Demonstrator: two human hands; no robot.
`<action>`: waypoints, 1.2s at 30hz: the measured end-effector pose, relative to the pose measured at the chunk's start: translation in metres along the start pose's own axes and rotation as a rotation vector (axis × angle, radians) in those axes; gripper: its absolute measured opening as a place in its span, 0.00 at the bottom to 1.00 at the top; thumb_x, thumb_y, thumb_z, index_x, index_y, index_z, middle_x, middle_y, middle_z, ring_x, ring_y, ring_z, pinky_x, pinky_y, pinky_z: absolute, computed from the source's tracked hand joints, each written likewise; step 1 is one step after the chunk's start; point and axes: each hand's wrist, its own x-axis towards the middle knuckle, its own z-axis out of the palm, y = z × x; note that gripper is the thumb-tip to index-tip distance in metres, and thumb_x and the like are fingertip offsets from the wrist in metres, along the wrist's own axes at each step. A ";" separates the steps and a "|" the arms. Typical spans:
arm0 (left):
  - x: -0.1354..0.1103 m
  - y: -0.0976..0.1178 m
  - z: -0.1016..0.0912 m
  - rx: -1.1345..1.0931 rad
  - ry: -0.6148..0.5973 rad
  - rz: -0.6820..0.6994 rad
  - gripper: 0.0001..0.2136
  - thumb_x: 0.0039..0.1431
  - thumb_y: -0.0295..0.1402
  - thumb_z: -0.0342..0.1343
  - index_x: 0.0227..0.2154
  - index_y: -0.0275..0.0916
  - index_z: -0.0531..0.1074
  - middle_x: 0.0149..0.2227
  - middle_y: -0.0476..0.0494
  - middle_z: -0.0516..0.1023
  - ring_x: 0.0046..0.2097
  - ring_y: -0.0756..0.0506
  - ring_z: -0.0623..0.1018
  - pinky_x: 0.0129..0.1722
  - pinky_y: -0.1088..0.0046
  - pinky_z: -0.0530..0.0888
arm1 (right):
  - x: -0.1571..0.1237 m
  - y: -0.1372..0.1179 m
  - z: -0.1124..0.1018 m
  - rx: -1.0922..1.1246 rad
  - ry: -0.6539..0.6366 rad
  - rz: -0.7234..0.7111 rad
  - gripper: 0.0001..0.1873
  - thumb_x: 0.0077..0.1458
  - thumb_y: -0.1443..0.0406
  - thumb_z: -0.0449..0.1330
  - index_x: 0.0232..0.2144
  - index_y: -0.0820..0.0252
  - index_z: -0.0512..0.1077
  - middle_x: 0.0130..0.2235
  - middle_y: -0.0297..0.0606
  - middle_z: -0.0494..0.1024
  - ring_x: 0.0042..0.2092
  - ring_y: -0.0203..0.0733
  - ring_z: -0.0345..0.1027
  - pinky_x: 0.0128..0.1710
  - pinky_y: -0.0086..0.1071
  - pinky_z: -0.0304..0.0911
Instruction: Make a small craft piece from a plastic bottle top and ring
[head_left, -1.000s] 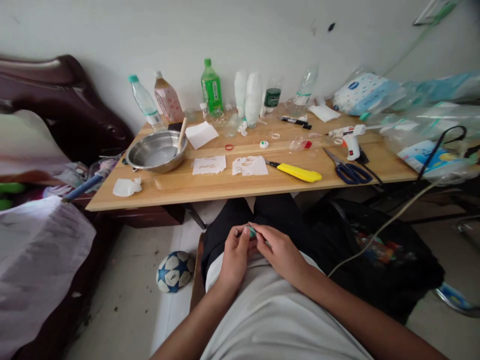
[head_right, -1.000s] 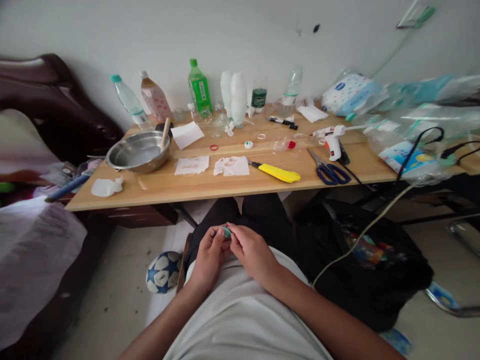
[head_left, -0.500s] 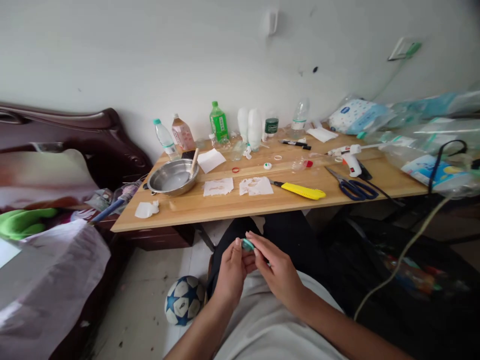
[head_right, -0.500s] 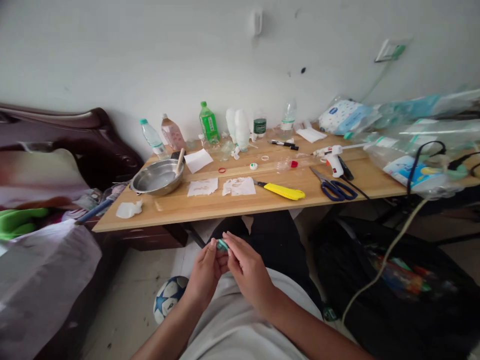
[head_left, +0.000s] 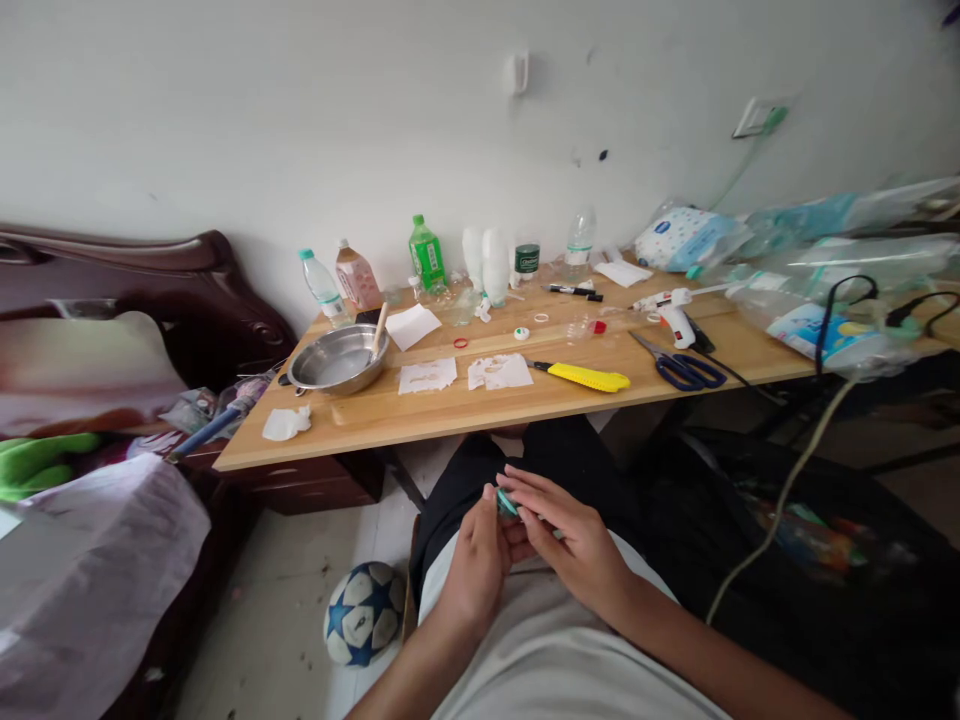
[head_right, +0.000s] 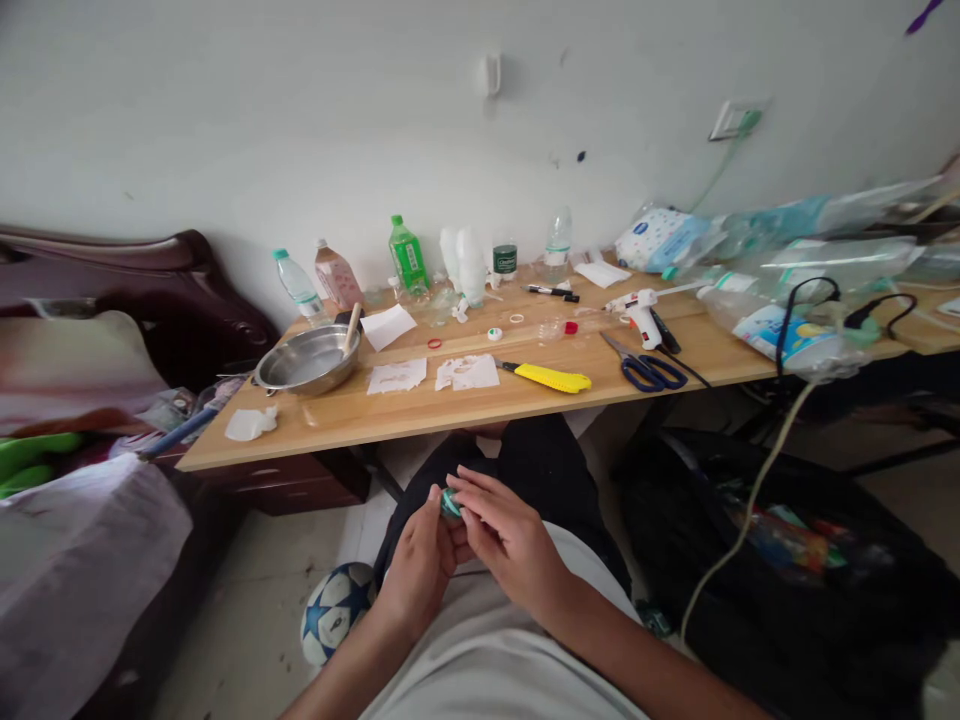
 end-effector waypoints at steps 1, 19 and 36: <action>0.000 -0.002 0.000 -0.012 0.004 0.004 0.23 0.61 0.53 0.54 0.37 0.36 0.77 0.33 0.38 0.83 0.41 0.37 0.83 0.40 0.62 0.79 | 0.000 0.001 0.001 0.007 0.003 -0.006 0.16 0.65 0.70 0.54 0.51 0.54 0.75 0.55 0.42 0.78 0.60 0.45 0.69 0.57 0.40 0.71; 0.011 -0.023 -0.018 0.287 0.080 0.064 0.17 0.59 0.48 0.59 0.29 0.38 0.75 0.30 0.45 0.79 0.33 0.45 0.77 0.32 0.73 0.74 | -0.012 0.019 0.015 -0.246 -0.067 0.057 0.16 0.64 0.70 0.50 0.50 0.59 0.73 0.44 0.48 0.83 0.45 0.50 0.79 0.45 0.46 0.76; 0.007 -0.021 -0.016 0.342 -0.114 0.025 0.26 0.60 0.59 0.48 0.26 0.41 0.75 0.20 0.43 0.78 0.24 0.40 0.80 0.29 0.63 0.77 | -0.017 0.022 0.003 -0.117 -0.094 -0.045 0.21 0.61 0.74 0.50 0.53 0.54 0.70 0.45 0.42 0.82 0.47 0.44 0.77 0.48 0.37 0.75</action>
